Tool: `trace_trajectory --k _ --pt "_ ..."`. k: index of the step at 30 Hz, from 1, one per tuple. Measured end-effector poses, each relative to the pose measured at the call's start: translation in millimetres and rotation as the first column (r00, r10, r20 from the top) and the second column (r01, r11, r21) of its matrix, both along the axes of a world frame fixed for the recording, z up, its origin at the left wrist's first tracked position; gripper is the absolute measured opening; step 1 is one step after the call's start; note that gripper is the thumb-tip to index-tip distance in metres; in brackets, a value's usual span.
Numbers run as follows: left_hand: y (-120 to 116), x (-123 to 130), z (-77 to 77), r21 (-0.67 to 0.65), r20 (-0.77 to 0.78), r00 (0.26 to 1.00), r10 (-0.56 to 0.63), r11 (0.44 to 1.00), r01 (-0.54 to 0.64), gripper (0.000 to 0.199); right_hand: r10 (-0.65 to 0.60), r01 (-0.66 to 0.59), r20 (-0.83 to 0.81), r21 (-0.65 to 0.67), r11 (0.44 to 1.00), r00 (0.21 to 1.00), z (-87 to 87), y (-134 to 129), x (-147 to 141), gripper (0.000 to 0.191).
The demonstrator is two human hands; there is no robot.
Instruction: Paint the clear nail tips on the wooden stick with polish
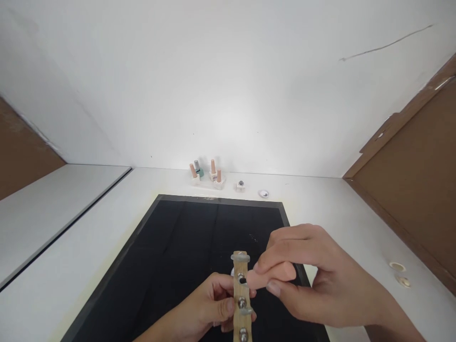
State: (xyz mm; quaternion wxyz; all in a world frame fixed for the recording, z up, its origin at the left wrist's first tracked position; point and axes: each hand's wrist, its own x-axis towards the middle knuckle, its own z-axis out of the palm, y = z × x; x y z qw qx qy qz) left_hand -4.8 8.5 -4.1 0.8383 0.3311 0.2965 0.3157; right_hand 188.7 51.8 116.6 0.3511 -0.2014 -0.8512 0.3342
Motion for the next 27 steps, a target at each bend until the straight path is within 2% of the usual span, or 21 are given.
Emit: trace_trajectory --k 7,17,25,27 --pt "0.8 1.1 1.4 0.003 0.001 1.0 -0.003 1.0 0.003 0.039 0.028 -0.027 -0.066 0.014 1.0 0.997 0.7 0.3 -0.9 0.019" --pt "-0.9 0.9 1.8 -0.007 0.02 1.0 -0.004 1.0 0.004 0.037 0.02 -0.018 -0.036 0.05 0.999 0.999 1.1 -1.4 -1.2 0.019" --pt "-1.1 2.7 5.4 -0.095 0.006 1.0 0.021 0.995 -0.021 0.041 -0.115 0.119 -0.04 0.153 0.981 0.993 15.4 -3.9 13.6 0.021" --pt "-0.3 3.3 5.6 -0.091 0.0 1.0 0.02 0.996 -0.02 0.042 -0.156 0.144 0.047 0.196 0.97 0.987 19.3 -9.5 17.1 0.022"
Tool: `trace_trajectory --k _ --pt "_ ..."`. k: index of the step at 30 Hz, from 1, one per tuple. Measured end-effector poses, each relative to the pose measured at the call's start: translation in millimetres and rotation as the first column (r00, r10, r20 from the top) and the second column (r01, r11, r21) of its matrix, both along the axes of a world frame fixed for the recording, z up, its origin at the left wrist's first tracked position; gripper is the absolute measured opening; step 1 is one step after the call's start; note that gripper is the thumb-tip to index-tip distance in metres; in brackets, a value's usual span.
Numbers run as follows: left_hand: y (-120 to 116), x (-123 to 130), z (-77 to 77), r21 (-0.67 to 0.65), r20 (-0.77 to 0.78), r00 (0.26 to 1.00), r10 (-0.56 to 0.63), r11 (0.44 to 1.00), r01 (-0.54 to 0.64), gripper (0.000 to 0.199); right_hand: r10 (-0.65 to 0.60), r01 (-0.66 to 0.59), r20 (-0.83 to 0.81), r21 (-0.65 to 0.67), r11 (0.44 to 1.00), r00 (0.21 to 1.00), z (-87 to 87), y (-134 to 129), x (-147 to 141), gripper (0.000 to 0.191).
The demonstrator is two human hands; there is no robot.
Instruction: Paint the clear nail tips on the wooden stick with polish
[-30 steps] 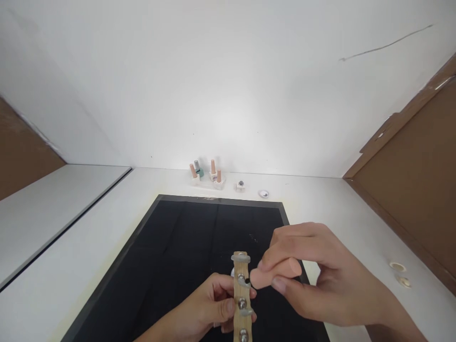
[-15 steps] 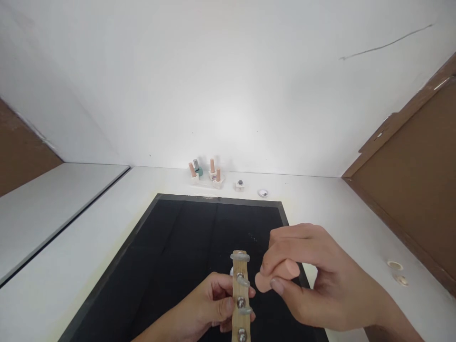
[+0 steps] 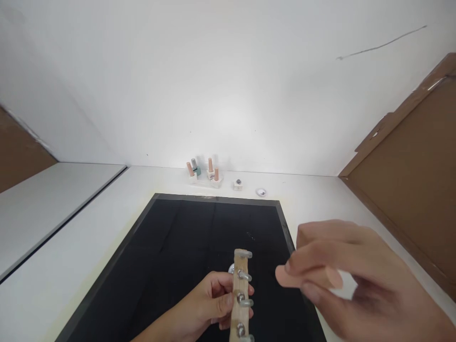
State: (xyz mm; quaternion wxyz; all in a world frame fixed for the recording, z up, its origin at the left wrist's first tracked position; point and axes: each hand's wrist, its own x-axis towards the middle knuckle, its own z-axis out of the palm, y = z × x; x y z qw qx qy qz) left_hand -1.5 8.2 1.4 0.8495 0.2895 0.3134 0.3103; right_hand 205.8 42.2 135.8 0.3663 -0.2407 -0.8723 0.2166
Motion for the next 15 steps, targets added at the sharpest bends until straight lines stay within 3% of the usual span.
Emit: trace_trajectory --k 4,7,10,15 --pt "1.3 0.0 -4.6 0.047 -0.002 1.0 0.014 0.999 -0.014 0.04 0.044 -0.052 0.092 0.09 0.995 0.995 4.1 -11.6 5.0 0.032" --pt "0.1 -0.8 -9.0 0.102 0.02 1.0 0.023 0.994 -0.025 0.037 0.082 -0.091 0.1 0.086 0.992 0.992 6.8 -12.8 8.4 0.035" --pt "-2.0 -0.8 -8.9 0.159 0.017 0.999 0.048 0.986 -0.05 0.036 0.173 -0.168 0.142 -0.047 0.985 0.975 10.8 -6.4 12.0 0.029" --pt "-2.9 1.7 -4.4 0.274 -0.035 0.998 0.043 0.961 -0.032 0.03 0.391 -0.358 0.143 -0.212 0.909 0.909 11.3 6.3 15.6 0.024"
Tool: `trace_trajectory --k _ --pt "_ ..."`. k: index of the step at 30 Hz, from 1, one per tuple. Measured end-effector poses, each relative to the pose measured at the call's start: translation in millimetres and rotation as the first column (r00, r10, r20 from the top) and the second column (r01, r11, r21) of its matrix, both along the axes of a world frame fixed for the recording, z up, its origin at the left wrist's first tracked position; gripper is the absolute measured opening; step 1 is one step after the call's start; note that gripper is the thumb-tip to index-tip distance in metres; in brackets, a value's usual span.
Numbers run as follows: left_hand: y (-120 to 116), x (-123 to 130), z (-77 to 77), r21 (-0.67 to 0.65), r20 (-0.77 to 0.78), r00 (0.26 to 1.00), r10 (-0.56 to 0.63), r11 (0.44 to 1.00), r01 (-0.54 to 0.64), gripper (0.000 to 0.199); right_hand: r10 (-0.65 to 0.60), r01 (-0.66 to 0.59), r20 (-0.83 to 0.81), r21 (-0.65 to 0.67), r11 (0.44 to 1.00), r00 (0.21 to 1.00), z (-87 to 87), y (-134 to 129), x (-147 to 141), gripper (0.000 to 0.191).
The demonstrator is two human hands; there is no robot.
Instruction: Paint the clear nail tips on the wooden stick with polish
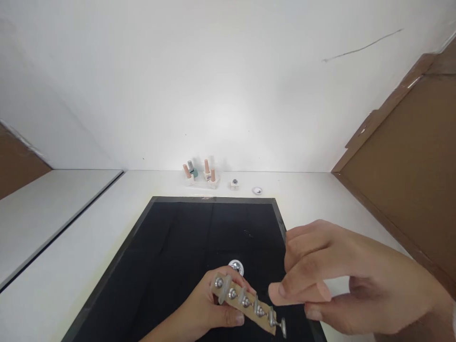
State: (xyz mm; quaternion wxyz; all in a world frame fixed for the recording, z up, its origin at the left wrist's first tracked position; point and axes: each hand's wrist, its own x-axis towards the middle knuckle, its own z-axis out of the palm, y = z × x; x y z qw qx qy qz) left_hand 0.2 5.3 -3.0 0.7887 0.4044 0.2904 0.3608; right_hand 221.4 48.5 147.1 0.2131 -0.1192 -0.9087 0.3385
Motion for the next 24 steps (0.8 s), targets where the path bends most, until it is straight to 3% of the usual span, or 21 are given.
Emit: trace_trajectory --k 9,13,24 --pt "-5.4 4.1 -5.1 0.072 -0.197 0.98 -0.022 0.997 0.037 0.033 0.065 -0.079 -0.108 -0.129 0.988 0.992 -21.4 12.9 -6.3 0.015" --pt "-4.4 3.9 -5.3 0.104 -0.268 0.963 -0.03 0.993 0.06 0.038 0.032 -0.058 -0.124 -0.211 0.976 0.992 -33.4 20.9 -8.6 0.012" --pt "-3.8 5.4 -3.6 0.136 -0.275 0.961 -0.005 0.99 0.044 0.032 0.099 -0.126 -0.107 -0.284 0.95 0.989 -42.1 26.2 -17.0 0.011"
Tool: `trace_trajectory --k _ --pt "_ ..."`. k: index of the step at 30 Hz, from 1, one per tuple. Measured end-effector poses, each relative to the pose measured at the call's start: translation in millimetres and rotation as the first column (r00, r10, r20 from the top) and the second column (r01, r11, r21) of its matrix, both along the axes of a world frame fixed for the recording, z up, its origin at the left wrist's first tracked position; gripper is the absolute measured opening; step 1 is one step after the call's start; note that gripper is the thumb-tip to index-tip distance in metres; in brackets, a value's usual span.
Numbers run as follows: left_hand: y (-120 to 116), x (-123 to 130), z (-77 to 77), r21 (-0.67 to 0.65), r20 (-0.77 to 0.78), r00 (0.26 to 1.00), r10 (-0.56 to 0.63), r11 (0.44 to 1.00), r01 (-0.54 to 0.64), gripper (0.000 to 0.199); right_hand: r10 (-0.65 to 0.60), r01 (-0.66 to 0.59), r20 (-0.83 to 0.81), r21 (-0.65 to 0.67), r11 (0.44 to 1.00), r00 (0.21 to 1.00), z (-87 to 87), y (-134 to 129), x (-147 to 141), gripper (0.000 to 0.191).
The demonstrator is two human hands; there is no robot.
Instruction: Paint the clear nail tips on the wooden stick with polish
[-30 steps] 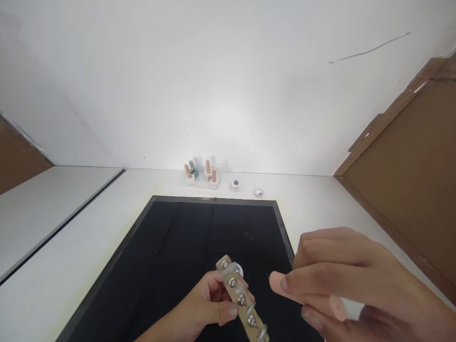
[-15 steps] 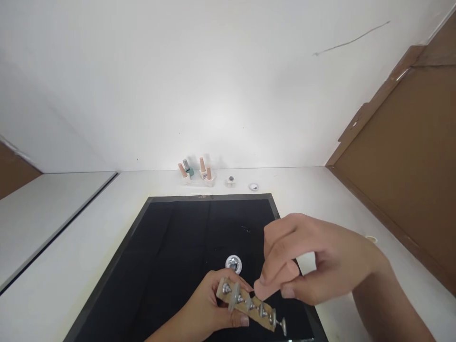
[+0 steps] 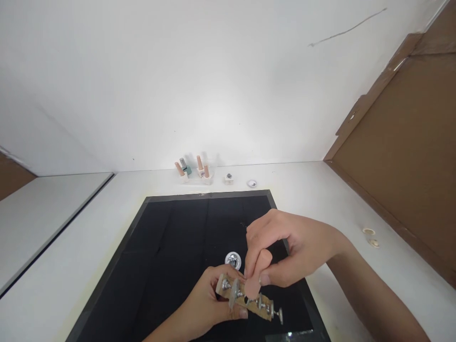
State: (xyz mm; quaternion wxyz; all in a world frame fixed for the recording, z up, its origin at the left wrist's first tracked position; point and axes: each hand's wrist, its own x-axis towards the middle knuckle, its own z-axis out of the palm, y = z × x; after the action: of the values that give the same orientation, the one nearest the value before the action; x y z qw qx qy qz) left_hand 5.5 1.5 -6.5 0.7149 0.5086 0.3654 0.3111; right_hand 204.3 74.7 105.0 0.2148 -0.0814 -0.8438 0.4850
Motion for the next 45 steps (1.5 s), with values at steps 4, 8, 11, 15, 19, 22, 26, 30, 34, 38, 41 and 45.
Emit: trace_trajectory --k 4,8,11,15,19,22,26,30,34,38,41,45 --pt "0.1 -0.8 -1.8 0.006 0.008 1.0 0.0 1.0 0.0 0.03 0.018 -0.018 0.051 0.001 1.0 0.999 -0.9 0.9 0.8 0.01" --pt "-0.4 -2.2 -6.1 -0.02 0.042 0.999 -0.006 1.0 0.007 0.033 -0.031 0.03 0.107 0.005 1.0 0.994 -1.9 1.2 4.7 0.011" --pt "-0.1 -2.9 -6.7 -0.029 0.062 0.998 0.0 1.0 0.002 0.034 -0.056 0.056 0.098 0.007 0.998 0.994 -1.7 1.1 5.9 0.012" --pt "1.0 -3.6 -1.8 -0.004 -0.031 0.999 -0.007 1.0 0.007 0.035 -0.004 0.004 0.057 0.001 1.0 0.998 -1.1 0.7 3.9 0.012" --pt "-0.4 -3.9 -1.1 -0.027 0.001 1.0 0.003 1.0 -0.003 0.034 0.003 -0.002 0.089 -0.013 1.0 0.996 -1.6 1.0 3.2 0.013" --pt "-2.2 -3.8 -4.5 -0.076 0.091 0.996 0.017 0.997 -0.011 0.034 -0.048 0.048 0.111 -0.002 0.999 0.993 -2.3 1.7 5.3 0.012" --pt "-1.5 -4.3 -5.6 -0.106 0.136 0.99 0.021 0.994 -0.007 0.034 -0.08 0.08 0.084 0.002 0.997 0.993 -2.2 1.6 6.8 0.013" --pt "0.7 -5.5 -3.0 -0.078 0.06 0.998 0.024 0.997 -0.019 0.037 -0.015 0.016 0.044 -0.01 1.0 0.999 -1.1 0.8 5.0 0.015" --pt "1.1 -6.4 -5.4 -0.095 0.118 0.993 0.031 0.995 -0.02 0.036 -0.024 0.026 0.085 -0.014 1.0 0.996 -0.6 2.0 4.9 0.013" --pt "0.0 -8.2 -11.3 -0.13 0.201 0.979 0.028 0.992 -0.002 0.033 -0.064 0.064 0.095 -0.007 0.998 0.993 -1.7 3.2 7.0 0.013" --pt "-0.5 -8.7 -13.2 -0.122 0.224 0.975 0.018 0.993 0.009 0.032 -0.079 0.08 0.083 -0.009 0.997 0.993 -2.8 3.0 7.8 0.013" --pt "-0.4 -7.8 -13.6 -0.122 0.249 0.968 0.034 0.993 -0.004 0.03 -0.076 0.076 0.07 -0.002 0.997 0.995 -2.8 2.8 7.6 0.014"
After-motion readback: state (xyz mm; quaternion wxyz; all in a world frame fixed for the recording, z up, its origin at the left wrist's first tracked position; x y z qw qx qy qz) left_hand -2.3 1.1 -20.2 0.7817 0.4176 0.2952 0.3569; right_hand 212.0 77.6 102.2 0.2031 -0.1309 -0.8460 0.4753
